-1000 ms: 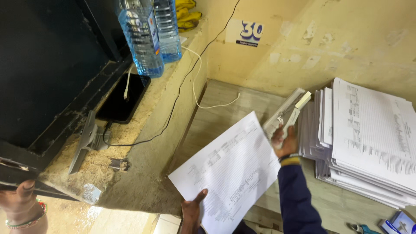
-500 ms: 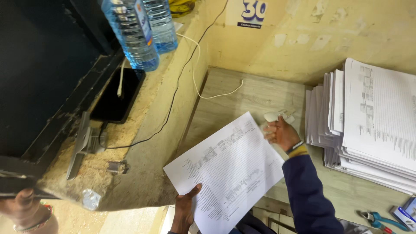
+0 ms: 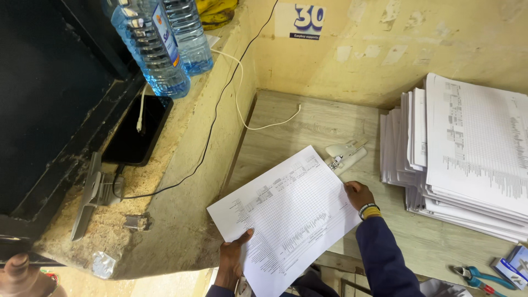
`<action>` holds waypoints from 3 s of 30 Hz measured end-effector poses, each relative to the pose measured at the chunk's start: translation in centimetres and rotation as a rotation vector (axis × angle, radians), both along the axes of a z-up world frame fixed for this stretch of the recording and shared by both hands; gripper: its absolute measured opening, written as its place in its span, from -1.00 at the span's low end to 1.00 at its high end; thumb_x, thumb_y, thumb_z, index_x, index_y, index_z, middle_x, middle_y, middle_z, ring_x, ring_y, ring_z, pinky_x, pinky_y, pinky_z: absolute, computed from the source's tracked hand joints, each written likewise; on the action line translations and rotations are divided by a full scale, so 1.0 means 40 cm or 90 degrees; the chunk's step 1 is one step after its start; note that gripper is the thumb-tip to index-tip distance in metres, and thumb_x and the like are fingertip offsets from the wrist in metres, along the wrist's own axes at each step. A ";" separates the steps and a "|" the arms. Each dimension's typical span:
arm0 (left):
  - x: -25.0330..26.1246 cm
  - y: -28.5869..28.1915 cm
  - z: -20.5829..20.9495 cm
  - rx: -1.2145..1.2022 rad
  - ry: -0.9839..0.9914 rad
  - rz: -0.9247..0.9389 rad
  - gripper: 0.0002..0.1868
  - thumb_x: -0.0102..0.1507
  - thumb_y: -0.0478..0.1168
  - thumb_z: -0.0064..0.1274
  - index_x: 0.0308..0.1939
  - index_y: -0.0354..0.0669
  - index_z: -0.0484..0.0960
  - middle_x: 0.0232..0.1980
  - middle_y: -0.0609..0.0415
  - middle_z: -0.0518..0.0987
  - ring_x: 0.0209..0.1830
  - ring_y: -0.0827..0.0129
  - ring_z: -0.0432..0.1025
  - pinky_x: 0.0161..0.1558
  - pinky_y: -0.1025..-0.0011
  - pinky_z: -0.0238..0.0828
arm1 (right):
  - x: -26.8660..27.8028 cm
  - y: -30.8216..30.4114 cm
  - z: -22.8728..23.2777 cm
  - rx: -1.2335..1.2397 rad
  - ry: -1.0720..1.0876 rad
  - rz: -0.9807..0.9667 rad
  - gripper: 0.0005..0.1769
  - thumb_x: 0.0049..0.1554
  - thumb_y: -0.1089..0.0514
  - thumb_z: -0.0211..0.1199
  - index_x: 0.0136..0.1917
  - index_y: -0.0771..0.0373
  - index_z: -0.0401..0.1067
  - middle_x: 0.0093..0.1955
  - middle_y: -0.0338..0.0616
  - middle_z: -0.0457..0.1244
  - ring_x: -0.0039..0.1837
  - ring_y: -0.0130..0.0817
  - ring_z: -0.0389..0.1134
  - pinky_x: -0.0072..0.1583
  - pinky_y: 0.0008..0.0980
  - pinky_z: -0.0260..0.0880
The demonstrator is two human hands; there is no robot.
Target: The person aligns sheets of paper from a large stack and staples them together using a manual stapler on a desk.
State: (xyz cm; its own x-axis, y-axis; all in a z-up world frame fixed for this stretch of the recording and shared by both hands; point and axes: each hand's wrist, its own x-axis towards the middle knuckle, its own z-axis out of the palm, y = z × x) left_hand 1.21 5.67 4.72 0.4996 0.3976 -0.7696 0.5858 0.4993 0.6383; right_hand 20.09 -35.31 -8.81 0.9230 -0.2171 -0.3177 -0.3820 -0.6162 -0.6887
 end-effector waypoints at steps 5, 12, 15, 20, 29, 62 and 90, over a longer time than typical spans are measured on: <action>0.003 -0.027 -0.007 -0.040 -0.032 0.004 -0.35 0.09 -0.31 0.49 0.23 -0.52 0.69 0.29 -0.17 0.72 0.34 0.00 0.54 0.46 0.22 0.35 | 0.055 0.001 0.011 -0.041 0.011 0.000 -0.60 0.32 -0.17 0.17 0.03 0.09 0.69 -0.14 -0.23 0.48 -0.06 -0.30 0.45 0.03 -0.28 0.38; 0.023 -0.032 -0.022 -0.108 -0.052 0.056 -0.40 0.12 -0.41 0.44 0.25 -0.48 0.69 0.21 -0.23 0.73 0.17 -0.10 0.59 0.21 0.08 0.57 | 0.090 0.021 0.044 -0.059 0.002 -0.011 -0.57 0.32 -0.23 0.19 0.21 -0.02 0.69 0.18 -0.21 0.53 0.19 -0.22 0.52 0.25 -0.23 0.47; 0.031 -0.030 -0.028 -0.073 -0.054 0.026 -0.36 0.10 -0.30 0.48 0.24 -0.48 0.69 0.23 -0.18 0.72 0.24 -0.02 0.57 0.31 0.19 0.50 | 0.113 -0.001 -0.009 -0.027 -0.043 -0.022 -0.64 0.32 -0.15 0.27 0.14 0.05 0.73 -0.03 -0.25 0.53 0.01 -0.33 0.49 0.07 -0.28 0.43; 0.038 -0.030 -0.004 -0.087 -0.055 0.029 -0.33 0.13 -0.30 0.45 0.31 -0.44 0.66 0.27 -0.14 0.71 0.24 0.02 0.56 0.31 0.22 0.49 | 0.112 -0.020 -0.013 0.084 -0.065 -0.049 -0.76 0.29 0.05 0.34 0.13 0.13 0.73 0.03 -0.20 0.53 0.05 -0.35 0.47 0.15 -0.34 0.46; 0.072 -0.020 -0.081 -0.105 -0.096 0.061 -0.41 0.10 -0.37 0.46 0.22 -0.42 0.71 0.21 -0.15 0.73 0.19 0.02 0.59 0.23 0.15 0.55 | 0.130 -0.013 -0.035 0.081 -0.086 -0.096 -0.84 0.23 0.03 0.46 0.06 0.05 0.73 0.00 -0.28 0.52 0.04 -0.40 0.49 0.17 -0.38 0.47; 0.105 0.023 -0.081 -0.075 -0.034 -0.012 -0.37 0.07 -0.31 0.50 0.23 -0.41 0.74 0.25 -0.14 0.75 0.23 0.08 0.61 0.27 0.25 0.55 | 0.228 0.021 0.303 0.163 -0.455 0.289 -0.31 0.48 -0.38 -0.17 0.27 0.14 0.58 0.36 -0.10 0.34 0.45 -0.18 0.33 0.41 -0.11 0.33; 0.152 0.053 -0.127 -0.086 0.020 0.000 -0.35 0.04 -0.34 0.51 0.22 -0.44 0.73 0.20 -0.18 0.77 0.20 0.02 0.63 0.26 0.23 0.58 | 0.199 0.434 0.267 -0.528 0.108 0.481 -0.40 0.23 -0.16 -0.27 0.01 0.16 0.54 0.09 -0.03 0.47 0.14 0.05 0.47 0.08 0.03 0.43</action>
